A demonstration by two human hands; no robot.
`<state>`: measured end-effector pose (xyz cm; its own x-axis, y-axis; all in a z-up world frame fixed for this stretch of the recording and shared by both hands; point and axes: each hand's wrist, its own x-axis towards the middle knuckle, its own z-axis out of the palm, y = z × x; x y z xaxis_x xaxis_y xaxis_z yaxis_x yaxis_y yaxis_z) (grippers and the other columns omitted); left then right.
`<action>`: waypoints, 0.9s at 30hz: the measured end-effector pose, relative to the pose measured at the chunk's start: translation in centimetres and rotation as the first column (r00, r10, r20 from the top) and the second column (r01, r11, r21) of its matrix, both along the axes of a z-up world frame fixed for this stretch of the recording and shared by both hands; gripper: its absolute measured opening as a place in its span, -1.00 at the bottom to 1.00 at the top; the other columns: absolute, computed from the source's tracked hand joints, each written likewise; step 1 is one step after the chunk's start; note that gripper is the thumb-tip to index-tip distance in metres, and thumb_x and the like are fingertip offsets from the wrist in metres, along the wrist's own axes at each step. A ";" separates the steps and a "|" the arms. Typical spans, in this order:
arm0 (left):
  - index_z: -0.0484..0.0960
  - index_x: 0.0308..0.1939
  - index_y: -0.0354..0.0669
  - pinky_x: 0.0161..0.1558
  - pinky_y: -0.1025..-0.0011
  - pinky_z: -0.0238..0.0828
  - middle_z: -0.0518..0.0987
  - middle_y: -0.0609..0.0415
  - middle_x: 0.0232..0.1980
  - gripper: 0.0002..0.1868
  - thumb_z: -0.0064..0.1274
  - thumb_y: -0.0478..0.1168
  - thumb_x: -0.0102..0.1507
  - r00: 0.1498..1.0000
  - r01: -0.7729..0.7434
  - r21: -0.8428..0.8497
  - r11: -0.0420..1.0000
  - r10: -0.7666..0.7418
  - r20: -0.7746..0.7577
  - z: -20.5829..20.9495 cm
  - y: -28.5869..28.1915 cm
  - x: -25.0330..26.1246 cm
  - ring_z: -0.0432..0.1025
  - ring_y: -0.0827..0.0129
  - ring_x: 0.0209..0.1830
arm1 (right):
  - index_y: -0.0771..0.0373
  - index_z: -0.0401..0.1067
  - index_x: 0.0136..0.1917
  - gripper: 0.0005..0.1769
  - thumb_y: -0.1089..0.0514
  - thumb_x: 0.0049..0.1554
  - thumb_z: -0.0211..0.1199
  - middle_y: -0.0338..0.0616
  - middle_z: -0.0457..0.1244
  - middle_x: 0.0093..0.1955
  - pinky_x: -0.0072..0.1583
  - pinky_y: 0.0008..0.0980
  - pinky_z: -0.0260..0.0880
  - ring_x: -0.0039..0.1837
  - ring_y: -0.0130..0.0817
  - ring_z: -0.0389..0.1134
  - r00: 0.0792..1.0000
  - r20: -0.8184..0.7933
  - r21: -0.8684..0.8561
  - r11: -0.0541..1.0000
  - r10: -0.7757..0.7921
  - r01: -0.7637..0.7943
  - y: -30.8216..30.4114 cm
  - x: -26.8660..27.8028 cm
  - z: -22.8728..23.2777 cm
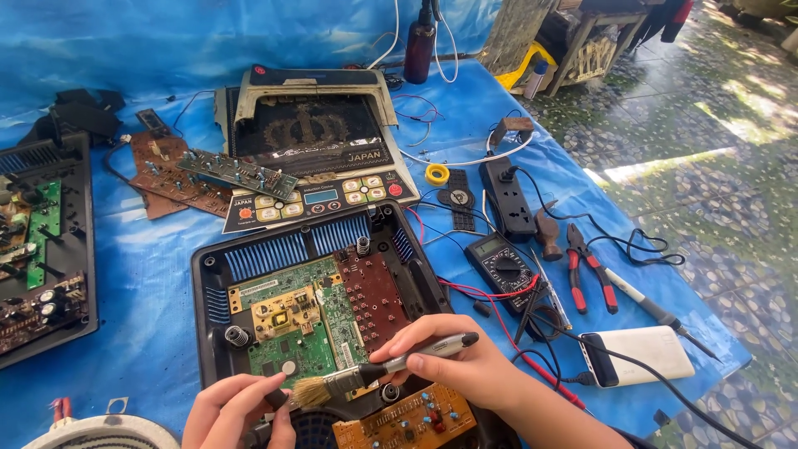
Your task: The person cleans a circular induction coil and several metal springs using a brush. They hold the coil and brush it, then pick up individual springs and brush them before placing them back into the disassembled electronic device housing.
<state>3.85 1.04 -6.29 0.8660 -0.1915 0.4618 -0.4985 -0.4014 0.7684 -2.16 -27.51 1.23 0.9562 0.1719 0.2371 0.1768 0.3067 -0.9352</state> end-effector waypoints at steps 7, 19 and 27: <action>0.69 -0.11 -0.22 0.04 0.45 0.79 0.53 -0.02 0.00 -0.58 0.32 -0.42 -0.06 0.999 0.013 0.016 1.000 -0.013 0.030 0.3 -0.1 0.0 0.69 0.37 -0.19 | 0.31 0.54 0.04 -0.83 0.33 0.14 0.31 0.19 0.44 0.12 0.07 -0.26 0.60 0.04 -0.18 0.52 1.000 0.017 -0.003 1.000 0.003 -0.003 0.1 0.1 -0.1; 0.71 -0.19 -0.16 0.05 0.47 0.78 0.55 0.04 -0.02 -0.63 0.35 -0.42 -0.07 1.000 -0.017 0.034 0.999 0.016 0.017 -0.2 -0.1 0.0 0.69 0.40 -0.19 | 0.32 0.53 0.05 -0.82 0.33 0.14 0.31 0.19 0.44 0.13 0.08 -0.26 0.59 0.04 -0.19 0.51 1.000 0.011 -0.008 1.000 0.006 -0.006 0.1 0.0 0.1; 0.77 -0.28 -0.13 0.02 0.46 0.75 0.60 0.02 -0.02 -0.77 0.34 -0.35 -0.03 0.997 -0.078 0.057 0.995 0.078 0.000 -0.3 -0.3 -0.3 0.68 0.36 -0.15 | 0.33 0.53 0.05 -0.83 0.34 0.14 0.30 0.20 0.44 0.13 0.07 -0.25 0.59 0.04 -0.16 0.51 1.000 0.007 0.001 1.000 0.012 -0.012 0.0 0.0 -0.3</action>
